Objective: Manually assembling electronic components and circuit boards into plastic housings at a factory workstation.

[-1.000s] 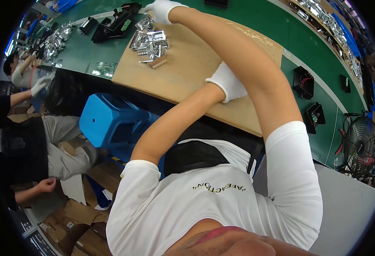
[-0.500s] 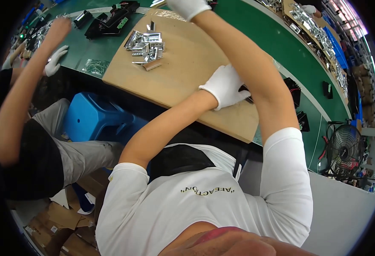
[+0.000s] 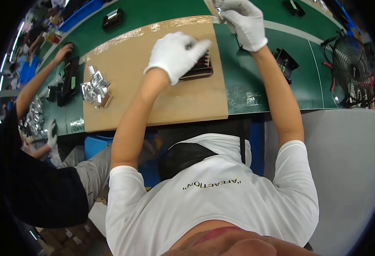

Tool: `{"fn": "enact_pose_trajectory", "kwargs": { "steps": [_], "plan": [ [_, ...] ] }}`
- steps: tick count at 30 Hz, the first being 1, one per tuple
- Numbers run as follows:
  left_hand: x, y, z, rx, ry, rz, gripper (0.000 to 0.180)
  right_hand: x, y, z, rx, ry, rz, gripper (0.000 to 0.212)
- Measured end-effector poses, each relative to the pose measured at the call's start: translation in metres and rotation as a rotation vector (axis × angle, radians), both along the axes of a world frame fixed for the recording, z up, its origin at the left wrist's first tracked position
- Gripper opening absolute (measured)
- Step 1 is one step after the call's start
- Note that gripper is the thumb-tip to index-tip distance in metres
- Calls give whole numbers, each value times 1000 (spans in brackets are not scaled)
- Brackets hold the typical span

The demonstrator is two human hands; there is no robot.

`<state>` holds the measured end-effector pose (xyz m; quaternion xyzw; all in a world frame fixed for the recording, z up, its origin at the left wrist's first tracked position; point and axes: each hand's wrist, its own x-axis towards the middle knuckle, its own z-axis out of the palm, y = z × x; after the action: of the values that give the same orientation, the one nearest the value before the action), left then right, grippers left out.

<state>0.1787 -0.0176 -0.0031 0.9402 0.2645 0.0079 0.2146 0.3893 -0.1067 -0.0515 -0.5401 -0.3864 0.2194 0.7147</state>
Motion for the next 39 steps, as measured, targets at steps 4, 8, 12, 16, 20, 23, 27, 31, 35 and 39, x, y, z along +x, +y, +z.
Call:
{"fn": "enact_pose_trajectory", "kwargs": {
  "steps": [4, 8, 12, 16, 20, 23, 27, 31, 35, 39],
  "plan": [
    [-2, -25, -7, 104, -129, -58, 41, -22, -14, -2, -67, 183, 34, 28],
    [1, -12, -6, -82, -157, -37, 34, -21, -14, -9, 40, 403, 139, 32],
    [-9, 27, -15, -431, -183, 25, 30, -31, -9, -16, 59, 431, 195, 32],
    [-20, 64, -32, -851, -357, 69, 30, -48, -8, -13, -275, -15, 88, 33],
    [-30, 74, -52, -1012, -509, -36, 36, -58, -4, -25, -52, 19, 166, 28],
    [-30, 71, -54, -994, -564, 46, 36, -66, -9, -20, -126, -65, 215, 27],
    [-22, 58, -49, -904, -629, 151, 35, -69, -9, -16, -164, -119, 290, 26],
    [-18, 46, -46, -726, -717, 266, 32, -69, -10, -17, -117, -54, 412, 25],
    [-22, 57, -45, -822, -632, 149, 31, -58, -1, -21, 188, -89, 36, 30],
    [-18, 57, -47, -793, -692, 146, 31, -62, -1, -15, 15, -143, 154, 24]
  ]
}}
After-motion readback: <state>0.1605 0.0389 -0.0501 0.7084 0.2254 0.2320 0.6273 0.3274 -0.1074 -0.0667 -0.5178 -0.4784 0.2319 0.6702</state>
